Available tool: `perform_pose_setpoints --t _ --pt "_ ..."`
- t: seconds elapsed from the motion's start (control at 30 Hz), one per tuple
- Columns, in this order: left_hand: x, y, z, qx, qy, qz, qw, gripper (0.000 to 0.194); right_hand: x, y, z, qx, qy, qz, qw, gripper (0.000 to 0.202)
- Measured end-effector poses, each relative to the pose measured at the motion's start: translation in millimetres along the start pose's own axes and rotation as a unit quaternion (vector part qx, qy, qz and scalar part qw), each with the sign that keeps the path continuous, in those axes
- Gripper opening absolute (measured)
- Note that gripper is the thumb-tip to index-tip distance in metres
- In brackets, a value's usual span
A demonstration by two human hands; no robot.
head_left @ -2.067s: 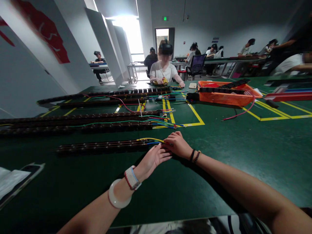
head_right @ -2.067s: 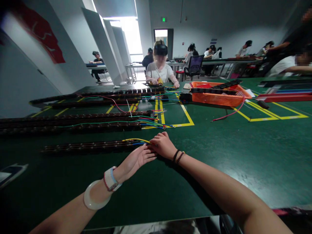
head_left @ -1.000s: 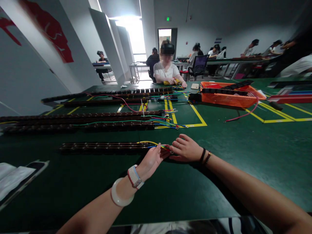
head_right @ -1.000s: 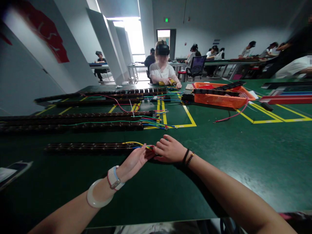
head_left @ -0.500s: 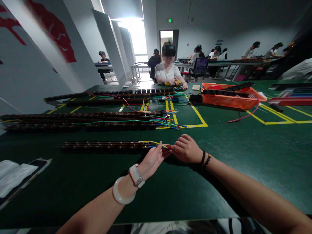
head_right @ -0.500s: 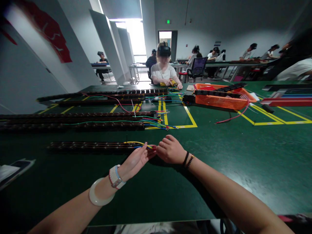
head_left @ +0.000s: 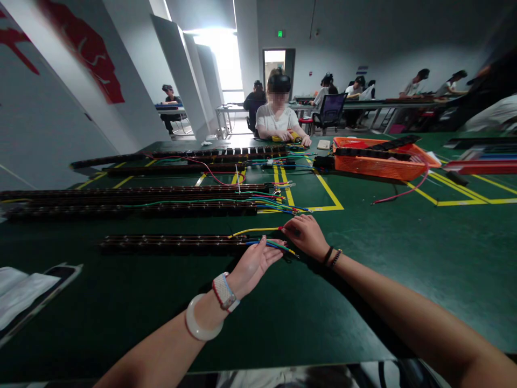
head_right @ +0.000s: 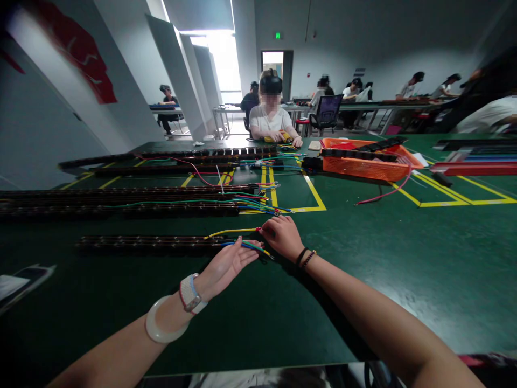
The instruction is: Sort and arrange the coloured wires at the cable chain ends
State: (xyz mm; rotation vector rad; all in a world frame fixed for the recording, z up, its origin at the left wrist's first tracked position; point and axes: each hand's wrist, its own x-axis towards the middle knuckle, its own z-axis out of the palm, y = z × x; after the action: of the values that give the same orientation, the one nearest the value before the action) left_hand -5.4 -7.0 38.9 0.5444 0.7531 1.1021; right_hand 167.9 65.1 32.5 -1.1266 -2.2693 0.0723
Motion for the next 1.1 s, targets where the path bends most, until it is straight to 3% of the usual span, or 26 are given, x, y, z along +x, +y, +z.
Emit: perform_pose_setpoints --t 0.23,0.4,0.73,0.87,1.0,1.1 --pt "0.5 0.3 -0.1 -0.002 -0.003 -0.014 1.0 0.032 5.6 3.3 6.4 -0.055 0.025 0.012 0.998 0.022" --pt "0.7 0.3 -1.2 -0.007 -0.014 -0.014 1.0 0.032 4.8 5.0 8.1 -0.098 -0.004 -0.015 0.995 0.02" --pt "-0.6 2.3 0.3 -0.008 -0.004 -0.021 1.0 0.026 -1.9 5.0 -2.2 -0.015 -0.023 -0.035 0.999 0.028" --pt "-1.1 2.7 0.7 -0.008 -0.001 -0.023 1.0 0.026 -8.7 2.7 -18.0 -0.004 -0.051 -0.126 0.991 0.036" --pt "-0.1 2.2 0.3 -0.005 -0.001 -0.03 1.0 0.029 -13.4 0.6 -26.0 -0.051 -0.072 -0.285 0.954 0.042" --pt "0.6 1.8 0.3 -0.008 -0.004 -0.032 0.999 0.028 -13.8 1.0 -23.3 -0.075 -0.069 -0.336 0.936 0.037"
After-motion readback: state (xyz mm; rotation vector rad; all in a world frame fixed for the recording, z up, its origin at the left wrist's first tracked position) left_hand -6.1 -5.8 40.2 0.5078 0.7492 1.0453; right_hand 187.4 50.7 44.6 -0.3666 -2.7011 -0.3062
